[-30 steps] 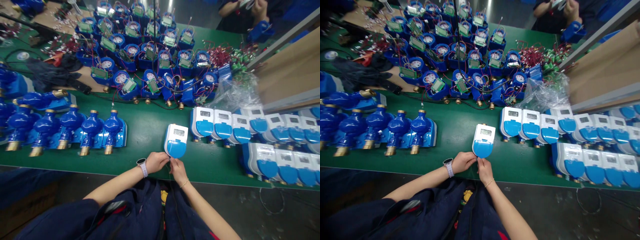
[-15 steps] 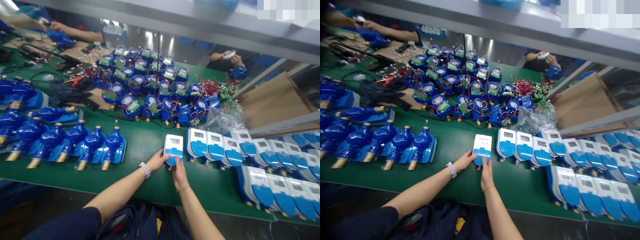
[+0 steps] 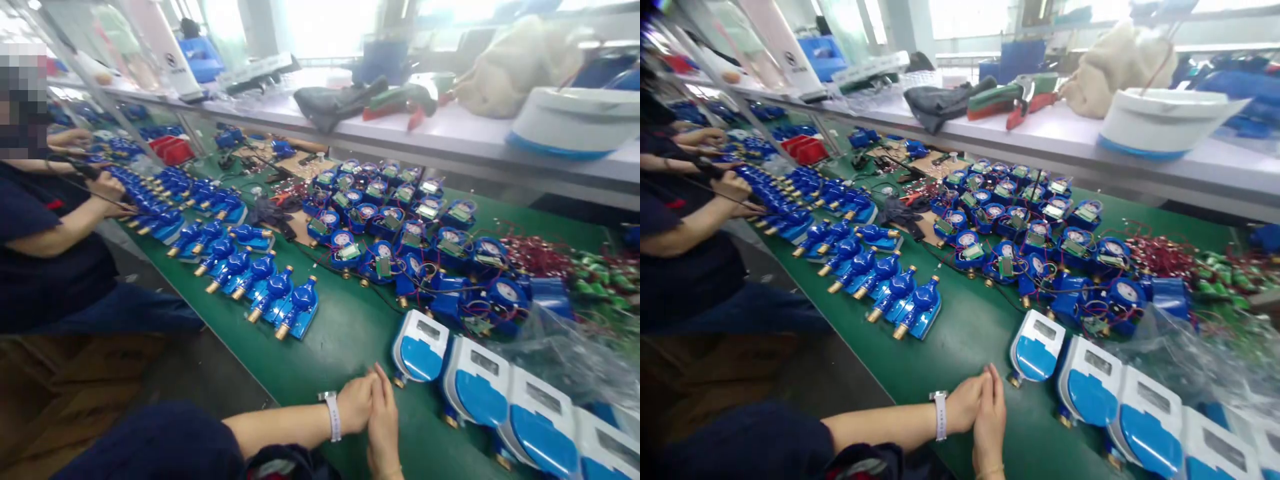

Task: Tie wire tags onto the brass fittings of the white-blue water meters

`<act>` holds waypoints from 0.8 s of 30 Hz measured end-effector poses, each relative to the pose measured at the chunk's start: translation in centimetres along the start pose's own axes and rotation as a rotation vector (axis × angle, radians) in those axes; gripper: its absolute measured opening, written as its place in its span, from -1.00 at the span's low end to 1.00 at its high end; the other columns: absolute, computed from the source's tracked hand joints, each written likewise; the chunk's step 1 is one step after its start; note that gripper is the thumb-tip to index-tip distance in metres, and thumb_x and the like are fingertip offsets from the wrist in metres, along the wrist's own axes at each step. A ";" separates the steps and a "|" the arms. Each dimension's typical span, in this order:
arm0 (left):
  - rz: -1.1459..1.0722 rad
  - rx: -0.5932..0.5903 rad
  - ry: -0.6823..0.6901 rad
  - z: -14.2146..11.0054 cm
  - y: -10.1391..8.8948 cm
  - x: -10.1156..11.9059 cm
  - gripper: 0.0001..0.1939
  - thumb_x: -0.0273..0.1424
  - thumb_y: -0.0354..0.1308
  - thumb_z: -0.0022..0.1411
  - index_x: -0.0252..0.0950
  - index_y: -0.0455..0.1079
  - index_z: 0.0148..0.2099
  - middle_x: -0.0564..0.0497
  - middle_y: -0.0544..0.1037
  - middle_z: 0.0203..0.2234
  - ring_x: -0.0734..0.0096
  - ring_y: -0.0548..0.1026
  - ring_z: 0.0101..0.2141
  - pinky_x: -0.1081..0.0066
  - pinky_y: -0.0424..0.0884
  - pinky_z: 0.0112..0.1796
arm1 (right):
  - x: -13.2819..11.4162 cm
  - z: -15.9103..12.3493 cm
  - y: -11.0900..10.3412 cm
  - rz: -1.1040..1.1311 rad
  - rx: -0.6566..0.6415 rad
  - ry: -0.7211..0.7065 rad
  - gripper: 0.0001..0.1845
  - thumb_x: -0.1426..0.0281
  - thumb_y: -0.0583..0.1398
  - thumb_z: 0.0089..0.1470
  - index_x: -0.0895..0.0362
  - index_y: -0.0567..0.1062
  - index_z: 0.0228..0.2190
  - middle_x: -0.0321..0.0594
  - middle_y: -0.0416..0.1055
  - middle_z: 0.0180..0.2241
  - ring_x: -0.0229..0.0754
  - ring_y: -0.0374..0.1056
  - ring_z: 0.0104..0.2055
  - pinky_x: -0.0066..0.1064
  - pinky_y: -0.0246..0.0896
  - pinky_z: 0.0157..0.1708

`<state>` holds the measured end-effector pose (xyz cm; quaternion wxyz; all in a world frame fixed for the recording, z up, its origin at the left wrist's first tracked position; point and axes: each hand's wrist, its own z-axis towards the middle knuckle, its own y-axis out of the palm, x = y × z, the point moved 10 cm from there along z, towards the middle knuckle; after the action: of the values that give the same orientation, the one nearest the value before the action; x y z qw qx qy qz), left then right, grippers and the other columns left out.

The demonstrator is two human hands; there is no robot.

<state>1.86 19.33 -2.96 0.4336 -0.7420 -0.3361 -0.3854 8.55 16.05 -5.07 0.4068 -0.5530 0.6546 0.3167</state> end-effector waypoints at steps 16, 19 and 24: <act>0.793 0.018 0.321 -8.8 -27.8 -8.5 -0.24 -0.48 0.25 -0.15 -0.08 0.12 0.13 -0.04 0.00 0.21 0.04 -0.12 0.19 -0.06 -0.20 0.10 | -8.3 -2.6 22.5 -1.002 -0.479 -0.976 -0.35 0.29 0.20 -0.11 -0.12 0.19 0.06 -0.21 0.00 0.18 0.07 0.18 0.03 -0.13 0.17 -0.12; 0.741 -0.092 0.507 -7.8 -28.8 -9.6 -0.60 -0.49 0.11 0.01 -0.09 0.32 -0.06 0.03 0.14 0.15 0.13 -0.07 0.18 0.01 -0.13 0.11 | -6.3 -1.9 25.5 -1.061 -0.404 -0.964 -0.53 0.35 0.18 -0.08 -0.07 0.35 -0.06 -0.13 0.18 0.09 0.08 0.24 -0.04 -0.11 0.22 -0.18; 0.610 -0.222 0.696 -6.4 -29.8 -6.4 -0.75 -0.47 0.03 0.06 -0.19 0.37 -0.17 -0.01 0.25 0.09 0.18 0.06 0.15 0.18 0.03 0.10 | -8.5 -0.4 24.8 -0.813 -0.407 -0.805 -0.63 0.23 0.22 -0.14 0.03 0.45 -0.22 -0.08 0.28 0.01 0.10 0.26 -0.05 -0.02 0.15 -0.08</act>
<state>-27.84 24.40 5.04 0.5320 -0.6752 0.1057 -0.4999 -15.38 24.33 1.80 0.5967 -0.6622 0.1122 0.4391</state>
